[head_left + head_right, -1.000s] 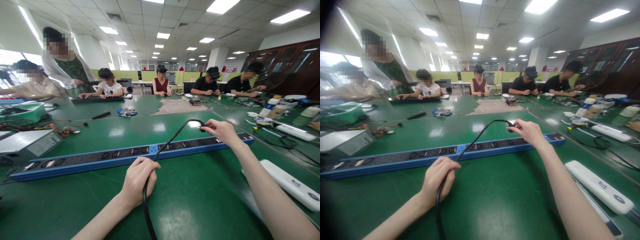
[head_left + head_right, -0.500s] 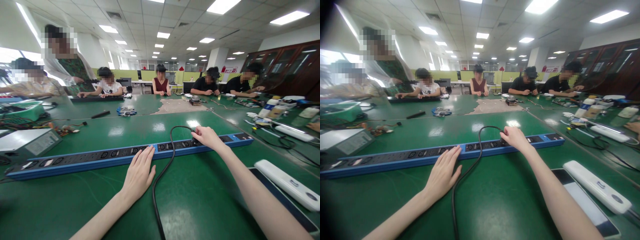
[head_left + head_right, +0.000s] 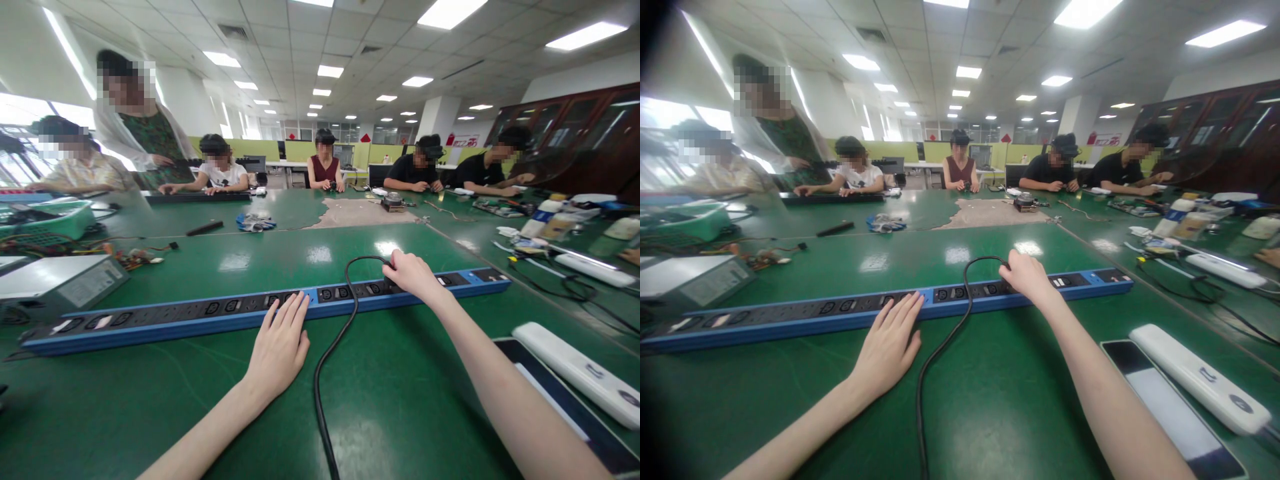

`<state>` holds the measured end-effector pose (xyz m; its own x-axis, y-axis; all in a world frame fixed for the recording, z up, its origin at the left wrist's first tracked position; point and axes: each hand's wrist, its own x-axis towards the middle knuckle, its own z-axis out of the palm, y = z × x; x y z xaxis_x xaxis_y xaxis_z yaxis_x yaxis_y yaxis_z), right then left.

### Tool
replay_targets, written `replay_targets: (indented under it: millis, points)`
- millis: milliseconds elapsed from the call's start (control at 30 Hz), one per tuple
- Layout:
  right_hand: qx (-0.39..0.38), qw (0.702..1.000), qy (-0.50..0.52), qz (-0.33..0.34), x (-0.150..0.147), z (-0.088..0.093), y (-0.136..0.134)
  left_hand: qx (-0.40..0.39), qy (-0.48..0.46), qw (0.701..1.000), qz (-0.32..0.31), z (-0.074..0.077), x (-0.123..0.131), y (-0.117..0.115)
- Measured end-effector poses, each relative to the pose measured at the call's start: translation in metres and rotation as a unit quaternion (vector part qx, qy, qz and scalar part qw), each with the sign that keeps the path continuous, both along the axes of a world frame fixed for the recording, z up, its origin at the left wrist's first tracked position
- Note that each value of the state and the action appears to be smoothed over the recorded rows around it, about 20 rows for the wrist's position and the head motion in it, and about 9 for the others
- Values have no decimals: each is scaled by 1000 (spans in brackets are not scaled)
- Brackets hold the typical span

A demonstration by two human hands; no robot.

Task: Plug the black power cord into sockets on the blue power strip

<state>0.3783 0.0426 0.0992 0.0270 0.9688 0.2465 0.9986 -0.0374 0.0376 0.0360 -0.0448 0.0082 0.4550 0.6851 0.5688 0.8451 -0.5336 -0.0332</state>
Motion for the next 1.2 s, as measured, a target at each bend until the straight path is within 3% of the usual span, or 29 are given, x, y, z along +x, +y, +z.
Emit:
replay_targets:
  millis: [333, 567, 1200]
  points:
    - [-10, 997, -72, -7, -8, 3, -3, -7, 12, 1000, 15, 0, -1, 0]
    - [-54, 998, -20, 23, 1, -4, 2, -12, 7, 1000, 11, 0, 0, -1]
    - [-12, 1000, -25, 4, -9, -27, -1, -13, 9, 999, 30, -1, 3, -1]
